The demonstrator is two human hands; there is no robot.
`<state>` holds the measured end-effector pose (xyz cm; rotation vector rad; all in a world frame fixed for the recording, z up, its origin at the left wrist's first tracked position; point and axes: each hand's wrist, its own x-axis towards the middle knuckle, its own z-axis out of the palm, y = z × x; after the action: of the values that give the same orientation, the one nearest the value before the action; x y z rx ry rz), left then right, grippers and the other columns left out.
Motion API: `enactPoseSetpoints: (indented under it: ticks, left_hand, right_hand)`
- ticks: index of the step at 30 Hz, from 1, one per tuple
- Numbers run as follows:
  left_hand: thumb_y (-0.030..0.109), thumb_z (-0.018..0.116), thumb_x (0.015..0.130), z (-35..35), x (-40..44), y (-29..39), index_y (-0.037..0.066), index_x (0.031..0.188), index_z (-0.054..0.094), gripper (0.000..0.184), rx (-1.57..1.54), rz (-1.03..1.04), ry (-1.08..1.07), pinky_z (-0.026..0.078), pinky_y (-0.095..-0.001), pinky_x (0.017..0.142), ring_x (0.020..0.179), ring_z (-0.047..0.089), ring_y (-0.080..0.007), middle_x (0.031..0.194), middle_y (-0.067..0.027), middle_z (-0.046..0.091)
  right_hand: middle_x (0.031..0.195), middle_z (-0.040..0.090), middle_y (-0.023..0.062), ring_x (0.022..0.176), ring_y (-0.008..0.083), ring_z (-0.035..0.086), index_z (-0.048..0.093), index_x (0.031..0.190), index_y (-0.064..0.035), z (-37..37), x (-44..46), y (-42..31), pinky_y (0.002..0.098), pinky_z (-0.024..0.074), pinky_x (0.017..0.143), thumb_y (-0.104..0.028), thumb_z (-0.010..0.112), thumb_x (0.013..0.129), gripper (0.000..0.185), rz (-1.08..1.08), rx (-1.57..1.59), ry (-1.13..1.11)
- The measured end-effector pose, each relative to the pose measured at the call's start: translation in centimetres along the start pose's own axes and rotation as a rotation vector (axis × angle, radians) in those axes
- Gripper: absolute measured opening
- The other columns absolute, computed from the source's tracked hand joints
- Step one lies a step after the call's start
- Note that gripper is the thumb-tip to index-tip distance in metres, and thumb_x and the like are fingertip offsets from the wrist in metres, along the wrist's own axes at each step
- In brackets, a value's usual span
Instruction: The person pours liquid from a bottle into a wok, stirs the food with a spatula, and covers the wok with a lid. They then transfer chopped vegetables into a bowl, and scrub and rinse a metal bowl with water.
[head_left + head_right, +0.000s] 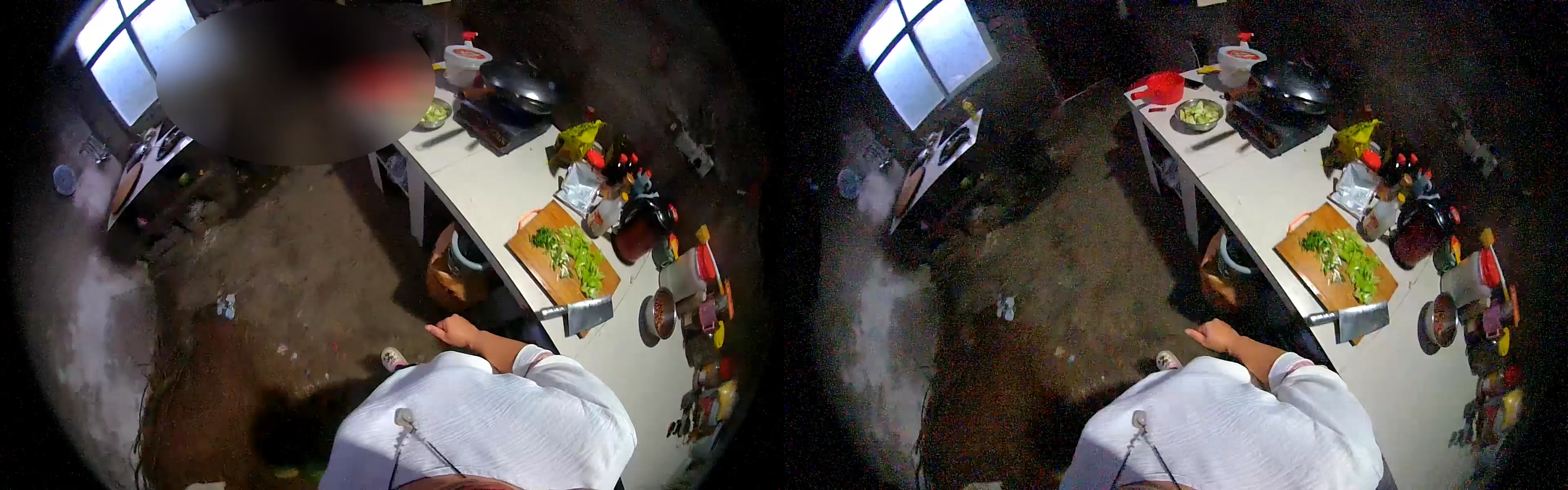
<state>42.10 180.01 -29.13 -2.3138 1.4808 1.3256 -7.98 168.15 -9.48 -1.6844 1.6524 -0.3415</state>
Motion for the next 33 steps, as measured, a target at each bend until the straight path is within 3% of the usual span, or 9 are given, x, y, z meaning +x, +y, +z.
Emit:
enactPoseSetpoints:
  ticks: [6, 8, 13, 14, 18, 23, 27, 29, 33]
  left_hand:
    - [0.030, 0.049, 0.085, -19.1, 23.2, 15.7, 0.001, 0.085, 0.057, 0.031, -0.278, 0.318, 0.140, 0.042, -0.0363, 0.063, 0.069, 0.055, -0.0253, 0.076, -0.0146, 0.058]
    - [0.029, 0.050, 0.085, -22.9, 28.8, 22.5, 0.000, 0.084, 0.057, 0.030, -0.336, 0.405, 0.180, 0.042, -0.0359, 0.064, 0.069, 0.055, -0.0250, 0.076, -0.0146, 0.058]
    - [0.026, 0.052, 0.082, -25.4, 28.8, 36.7, 0.001, 0.083, 0.057, 0.026, -0.045, 0.855, 0.324, 0.042, -0.0368, 0.065, 0.070, 0.054, -0.0270, 0.076, -0.0142, 0.057]
    - [0.024, 0.053, 0.081, -24.4, 27.1, 38.2, 0.003, 0.082, 0.057, 0.022, -0.069, 0.694, 0.420, 0.042, -0.0368, 0.064, 0.069, 0.055, -0.0279, 0.074, -0.0147, 0.057]
    - [0.030, 0.052, 0.081, -24.5, 27.3, 39.7, 0.006, 0.088, 0.058, 0.026, 0.272, 0.547, 0.089, 0.043, -0.0397, 0.065, 0.073, 0.056, -0.0309, 0.081, -0.0166, 0.058]
    - [0.034, 0.050, 0.080, -27.3, 34.0, 43.2, 0.006, 0.091, 0.058, 0.032, 0.379, 0.392, -0.095, 0.042, -0.0408, 0.070, 0.079, 0.055, -0.0324, 0.087, -0.0177, 0.058]
    - [0.038, 0.049, 0.080, -30.6, 40.0, 47.3, 0.005, 0.094, 0.058, 0.037, 0.344, 0.351, -0.095, 0.042, -0.0417, 0.074, 0.085, 0.054, -0.0336, 0.092, -0.0186, 0.057]
    - [0.040, 0.048, 0.079, -31.9, 42.9, 50.5, 0.005, 0.095, 0.059, 0.039, 0.319, 0.353, -0.068, 0.041, -0.0421, 0.076, 0.087, 0.054, -0.0342, 0.094, -0.0190, 0.057]
    - [0.043, 0.047, 0.079, -34.9, 46.8, 58.7, 0.005, 0.097, 0.059, 0.044, 0.240, 0.286, -0.036, 0.041, -0.0430, 0.079, 0.092, 0.053, -0.0354, 0.099, -0.0199, 0.056]
  right_hand:
    - [0.070, 0.059, 0.0172, 0.067, 0.0355, 0.056, 0.062, 0.071, -0.0035, -2.7, 11.2, -3.2, 0.0399, 0.0460, 0.064, -0.034, 0.047, 0.085, 0.037, 0.010, 0.011, 0.195]
    - [0.079, 0.059, 0.0145, 0.075, 0.0323, 0.056, 0.062, 0.078, -0.0049, -2.8, 14.8, -2.5, 0.0393, 0.0462, 0.067, -0.028, 0.051, 0.082, 0.026, -0.146, 0.011, 0.384]
    - [0.096, 0.050, 0.0080, 0.088, 0.0276, 0.051, 0.061, 0.086, -0.0118, -4.8, 23.2, 0.2, 0.0355, 0.0465, 0.071, -0.015, 0.055, 0.073, 0.015, -0.094, -0.111, 0.413]
    - [0.096, 0.050, 0.0080, 0.088, 0.0276, 0.051, 0.061, 0.086, -0.0118, -5.5, 25.3, 0.5, 0.0355, 0.0465, 0.071, -0.015, 0.055, 0.073, 0.015, -0.095, -0.103, 0.430]
    - [0.090, 0.047, 0.0126, 0.074, 0.0330, 0.056, 0.058, 0.087, -0.0109, -9.5, 33.0, -0.3, 0.0400, 0.0469, 0.067, -0.017, 0.055, 0.074, 0.015, 0.085, -0.070, 0.354]
    - [0.085, 0.057, 0.0182, 0.077, 0.0334, 0.057, 0.057, 0.087, -0.0075, -15.4, 42.2, -1.8, 0.0410, 0.0464, 0.065, -0.021, 0.053, 0.077, 0.017, -0.052, 0.107, 0.407]
    - [0.077, 0.059, 0.0198, 0.073, 0.0338, 0.057, 0.058, 0.083, -0.0040, -19.9, 45.1, -2.5, 0.0409, 0.0463, 0.062, -0.023, 0.053, 0.078, 0.020, -0.148, 0.193, 0.391]
    - [0.072, 0.060, 0.0170, 0.065, 0.0340, 0.058, 0.061, 0.079, -0.0030, -21.7, 46.4, -2.0, 0.0418, 0.0465, 0.058, -0.023, 0.055, 0.076, 0.021, 0.054, 0.206, 0.436]
    - [0.059, 0.055, 0.0186, 0.051, 0.0327, 0.054, 0.060, 0.072, -0.0013, -23.3, 51.1, -1.9, 0.0368, 0.0417, 0.047, -0.026, 0.057, 0.079, 0.026, 0.107, 0.262, 0.459]
